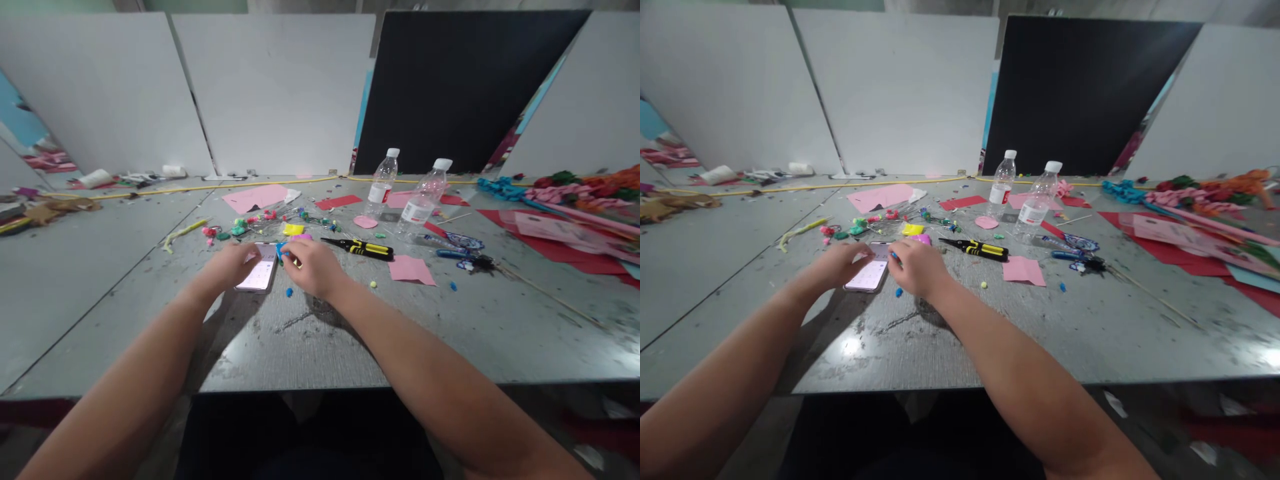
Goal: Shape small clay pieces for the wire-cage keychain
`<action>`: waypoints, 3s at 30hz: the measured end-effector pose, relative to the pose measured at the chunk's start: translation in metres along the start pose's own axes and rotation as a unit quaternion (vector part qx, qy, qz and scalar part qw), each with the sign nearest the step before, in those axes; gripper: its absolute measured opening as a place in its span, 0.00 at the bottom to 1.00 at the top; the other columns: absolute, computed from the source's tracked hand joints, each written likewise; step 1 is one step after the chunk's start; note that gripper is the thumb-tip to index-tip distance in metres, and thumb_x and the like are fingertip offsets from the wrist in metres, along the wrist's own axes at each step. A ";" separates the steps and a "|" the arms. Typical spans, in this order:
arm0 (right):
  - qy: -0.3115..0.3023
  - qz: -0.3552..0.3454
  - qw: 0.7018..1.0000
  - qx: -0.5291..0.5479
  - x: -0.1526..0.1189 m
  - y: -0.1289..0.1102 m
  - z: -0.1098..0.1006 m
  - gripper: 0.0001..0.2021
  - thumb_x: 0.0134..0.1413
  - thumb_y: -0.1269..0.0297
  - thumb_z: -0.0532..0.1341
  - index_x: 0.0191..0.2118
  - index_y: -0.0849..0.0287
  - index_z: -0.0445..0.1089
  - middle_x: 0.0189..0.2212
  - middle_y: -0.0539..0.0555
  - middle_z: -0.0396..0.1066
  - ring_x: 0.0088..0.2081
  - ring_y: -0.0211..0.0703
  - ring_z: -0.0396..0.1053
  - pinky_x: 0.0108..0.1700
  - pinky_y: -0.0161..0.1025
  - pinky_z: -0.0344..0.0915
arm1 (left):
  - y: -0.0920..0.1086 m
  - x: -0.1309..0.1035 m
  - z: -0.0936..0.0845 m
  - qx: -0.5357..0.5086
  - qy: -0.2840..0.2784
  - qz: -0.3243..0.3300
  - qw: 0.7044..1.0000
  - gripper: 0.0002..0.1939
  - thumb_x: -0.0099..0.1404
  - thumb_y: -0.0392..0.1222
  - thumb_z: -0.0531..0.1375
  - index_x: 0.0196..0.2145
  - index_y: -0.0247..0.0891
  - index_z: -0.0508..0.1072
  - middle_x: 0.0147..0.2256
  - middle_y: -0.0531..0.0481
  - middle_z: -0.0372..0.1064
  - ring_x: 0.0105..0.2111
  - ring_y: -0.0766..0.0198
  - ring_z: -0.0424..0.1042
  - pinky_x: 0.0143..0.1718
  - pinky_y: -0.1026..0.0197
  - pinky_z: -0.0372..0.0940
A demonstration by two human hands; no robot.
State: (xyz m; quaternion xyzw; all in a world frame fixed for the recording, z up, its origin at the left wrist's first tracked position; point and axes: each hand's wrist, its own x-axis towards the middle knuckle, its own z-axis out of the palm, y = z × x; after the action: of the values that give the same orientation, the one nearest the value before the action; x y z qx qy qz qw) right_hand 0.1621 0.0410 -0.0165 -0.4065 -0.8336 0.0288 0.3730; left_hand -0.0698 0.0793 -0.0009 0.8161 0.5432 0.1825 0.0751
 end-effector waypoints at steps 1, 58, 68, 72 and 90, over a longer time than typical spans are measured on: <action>-0.002 0.003 1.000 -0.001 0.000 0.000 0.000 0.11 0.66 0.70 0.58 0.44 0.60 0.79 0.37 0.59 0.80 0.38 0.48 0.73 0.40 0.42 0.64 | -0.002 0.000 0.000 0.003 0.002 0.000 1.000 0.18 0.76 0.46 0.65 0.59 0.39 0.74 0.58 0.40 0.74 0.52 0.50 0.78 0.52 0.42 0.76; 0.037 -0.117 0.992 0.036 -0.068 0.006 -0.042 0.14 0.74 0.70 0.54 0.36 0.57 0.73 0.31 0.56 0.75 0.33 0.46 0.70 0.34 0.42 0.68 | 0.096 -0.050 0.033 -0.446 -0.105 0.021 0.889 0.11 0.70 0.47 0.64 0.33 0.42 0.83 0.32 0.44 0.77 0.34 0.54 0.74 0.36 0.52 0.65; 0.013 -0.145 0.989 0.014 -0.067 0.006 -0.040 0.16 0.76 0.66 0.56 0.34 0.58 0.73 0.30 0.56 0.75 0.32 0.45 0.68 0.32 0.42 0.65 | 0.096 -0.050 0.037 -0.405 -0.117 0.038 0.906 0.11 0.72 0.46 0.62 0.32 0.44 0.80 0.31 0.46 0.75 0.33 0.55 0.72 0.35 0.52 0.63; 0.023 -0.165 0.986 0.015 -0.066 0.010 -0.042 0.12 0.75 0.71 0.54 0.44 0.59 0.76 0.38 0.59 0.80 0.37 0.46 0.74 0.38 0.42 0.71 | 0.097 -0.050 0.034 -0.413 -0.119 0.042 0.902 0.11 0.73 0.45 0.59 0.34 0.44 0.77 0.36 0.44 0.75 0.39 0.52 0.73 0.43 0.51 0.64; 0.019 -0.158 0.984 0.077 -0.064 0.018 -0.043 0.13 0.75 0.67 0.57 0.37 0.60 0.76 0.32 0.57 0.75 0.33 0.44 0.71 0.35 0.39 0.68 | 0.094 -0.046 0.032 -0.489 -0.153 -0.023 0.859 0.10 0.62 0.47 0.70 0.27 0.39 0.82 0.30 0.45 0.78 0.33 0.56 0.74 0.37 0.53 0.64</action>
State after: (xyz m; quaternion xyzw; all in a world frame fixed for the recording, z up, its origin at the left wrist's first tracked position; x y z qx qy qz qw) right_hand 0.2269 -0.0032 -0.0299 -0.2407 -0.8754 0.0259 0.4185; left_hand 0.0070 0.0023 -0.0105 0.6793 0.3848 0.2955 0.5505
